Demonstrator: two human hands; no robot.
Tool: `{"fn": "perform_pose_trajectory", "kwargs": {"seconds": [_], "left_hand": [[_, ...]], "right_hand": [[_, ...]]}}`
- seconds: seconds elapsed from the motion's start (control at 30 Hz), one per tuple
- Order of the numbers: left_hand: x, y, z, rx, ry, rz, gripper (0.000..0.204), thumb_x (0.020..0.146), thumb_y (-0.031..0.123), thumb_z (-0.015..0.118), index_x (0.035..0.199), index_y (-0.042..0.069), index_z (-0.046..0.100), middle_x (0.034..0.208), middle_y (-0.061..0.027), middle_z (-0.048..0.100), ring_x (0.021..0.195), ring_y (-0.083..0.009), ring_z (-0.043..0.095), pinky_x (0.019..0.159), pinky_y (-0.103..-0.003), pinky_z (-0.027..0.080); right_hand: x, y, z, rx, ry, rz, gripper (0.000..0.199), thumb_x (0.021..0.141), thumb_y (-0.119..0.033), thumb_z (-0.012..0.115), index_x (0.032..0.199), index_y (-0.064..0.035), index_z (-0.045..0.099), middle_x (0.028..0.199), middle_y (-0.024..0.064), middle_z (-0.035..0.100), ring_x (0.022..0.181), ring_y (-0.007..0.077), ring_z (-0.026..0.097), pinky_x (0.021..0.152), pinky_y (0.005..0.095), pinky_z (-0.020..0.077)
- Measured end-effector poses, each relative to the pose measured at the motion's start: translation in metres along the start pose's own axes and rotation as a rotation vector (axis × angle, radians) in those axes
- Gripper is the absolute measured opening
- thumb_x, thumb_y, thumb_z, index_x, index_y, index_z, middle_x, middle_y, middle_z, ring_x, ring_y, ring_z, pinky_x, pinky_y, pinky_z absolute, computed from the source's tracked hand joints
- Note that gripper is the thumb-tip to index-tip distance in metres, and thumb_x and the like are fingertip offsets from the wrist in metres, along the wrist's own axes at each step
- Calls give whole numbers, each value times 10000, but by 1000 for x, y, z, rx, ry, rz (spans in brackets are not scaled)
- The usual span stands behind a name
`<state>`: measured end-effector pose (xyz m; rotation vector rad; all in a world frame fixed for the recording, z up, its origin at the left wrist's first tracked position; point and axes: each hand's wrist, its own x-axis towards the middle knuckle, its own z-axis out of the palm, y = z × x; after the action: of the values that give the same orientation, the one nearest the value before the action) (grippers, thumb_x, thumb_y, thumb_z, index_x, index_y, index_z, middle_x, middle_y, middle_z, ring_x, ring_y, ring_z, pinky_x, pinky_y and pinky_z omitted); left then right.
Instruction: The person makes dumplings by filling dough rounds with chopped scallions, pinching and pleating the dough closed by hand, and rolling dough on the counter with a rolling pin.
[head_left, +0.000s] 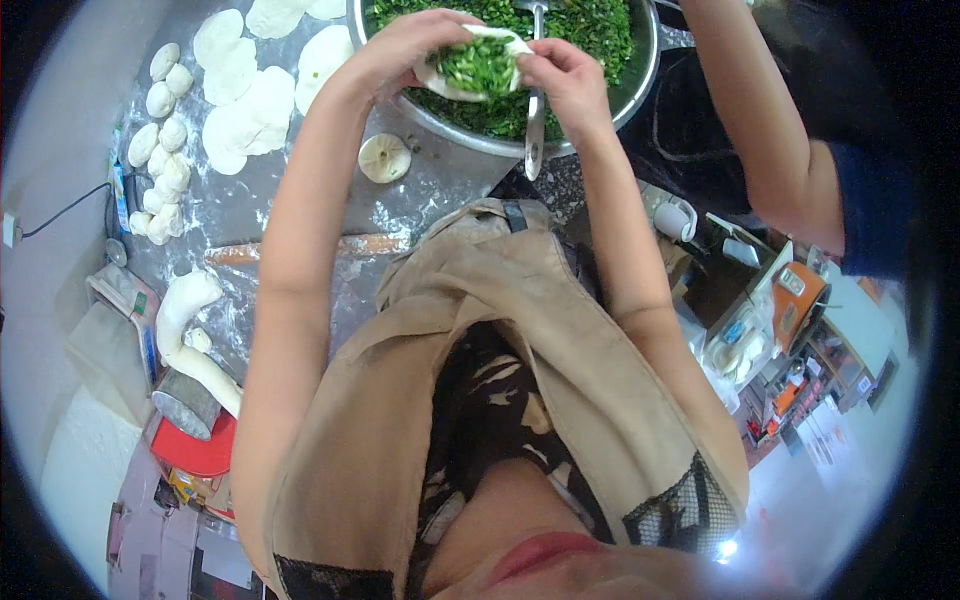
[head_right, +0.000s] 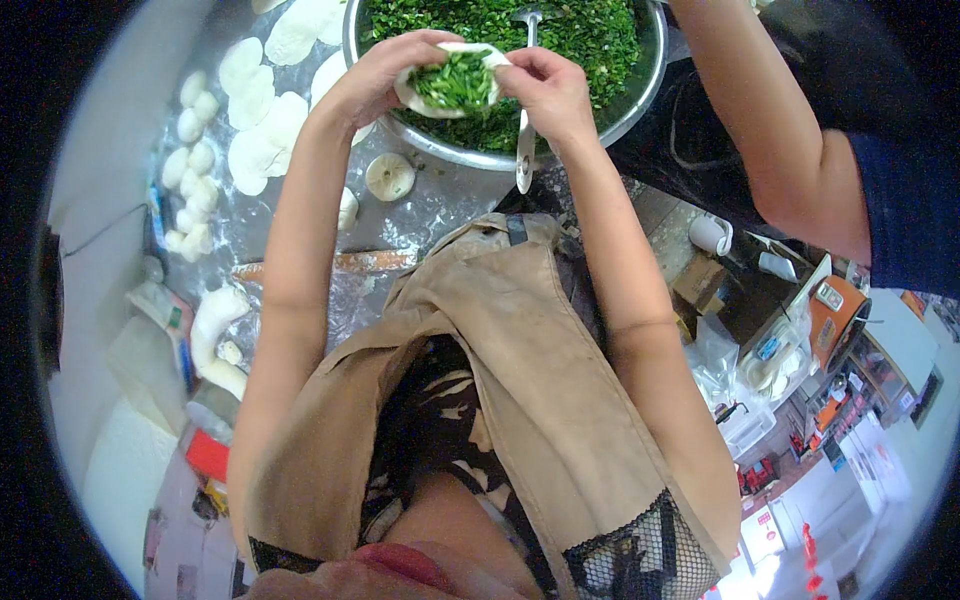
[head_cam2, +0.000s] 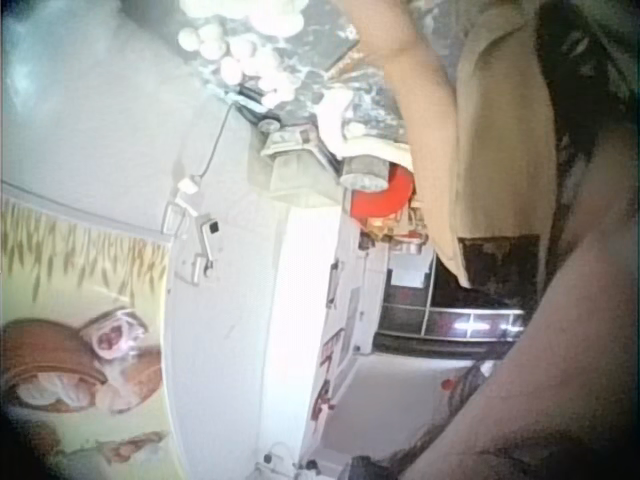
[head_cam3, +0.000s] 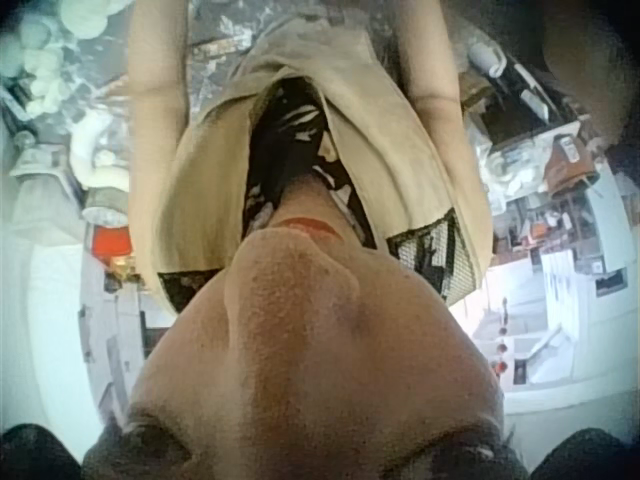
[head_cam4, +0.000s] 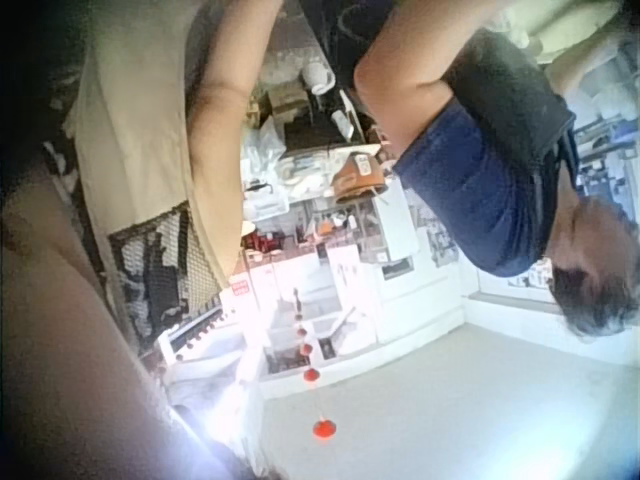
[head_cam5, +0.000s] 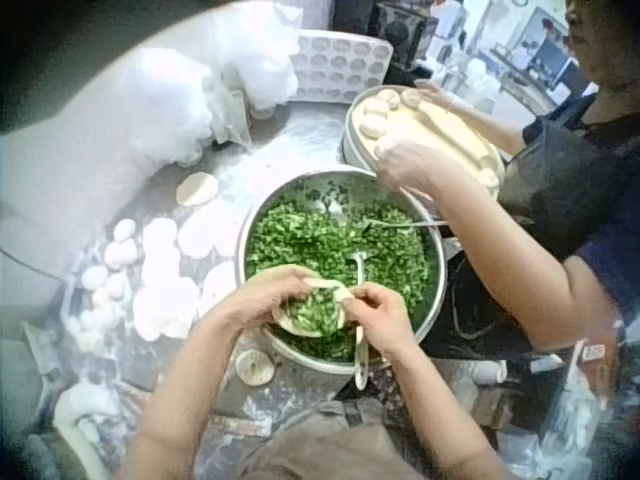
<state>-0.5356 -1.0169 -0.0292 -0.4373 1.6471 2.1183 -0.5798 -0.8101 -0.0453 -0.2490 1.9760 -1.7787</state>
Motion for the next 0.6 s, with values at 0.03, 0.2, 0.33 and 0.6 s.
{"fn": "perform_pose_trajectory", "kwargs": {"seconds": [0.03,0.2,0.33,0.6], "left_hand": [[-3,-9,-1,-233,34,-32,394,871,321,554,1183,80,553,1070,-64,610,1034,-172,569,857,-380,491],[-9,-43,30,-809,-54,119,461,832,273,645,1215,86,468,1174,-111,551,1131,-299,512,942,-551,417],[0,-61,48,-426,204,361,457,775,83,674,1193,31,496,1068,-95,604,983,-238,592,862,-355,487],[-10,-60,51,-338,270,409,426,768,4,608,1185,15,519,1077,-94,595,989,-185,576,841,-319,494]], "right_hand": [[-2,4,1,170,36,73,157,825,-114,644,926,7,640,837,42,646,732,107,605,662,248,497],[-12,14,12,494,110,176,162,842,-117,631,958,-6,607,889,63,648,770,142,634,664,285,545],[-19,15,23,85,180,20,166,819,-126,644,912,12,630,798,63,658,698,121,626,617,239,506],[-34,16,23,-228,289,-97,174,766,-176,681,860,-31,657,879,73,630,742,159,621,635,283,490]]}}
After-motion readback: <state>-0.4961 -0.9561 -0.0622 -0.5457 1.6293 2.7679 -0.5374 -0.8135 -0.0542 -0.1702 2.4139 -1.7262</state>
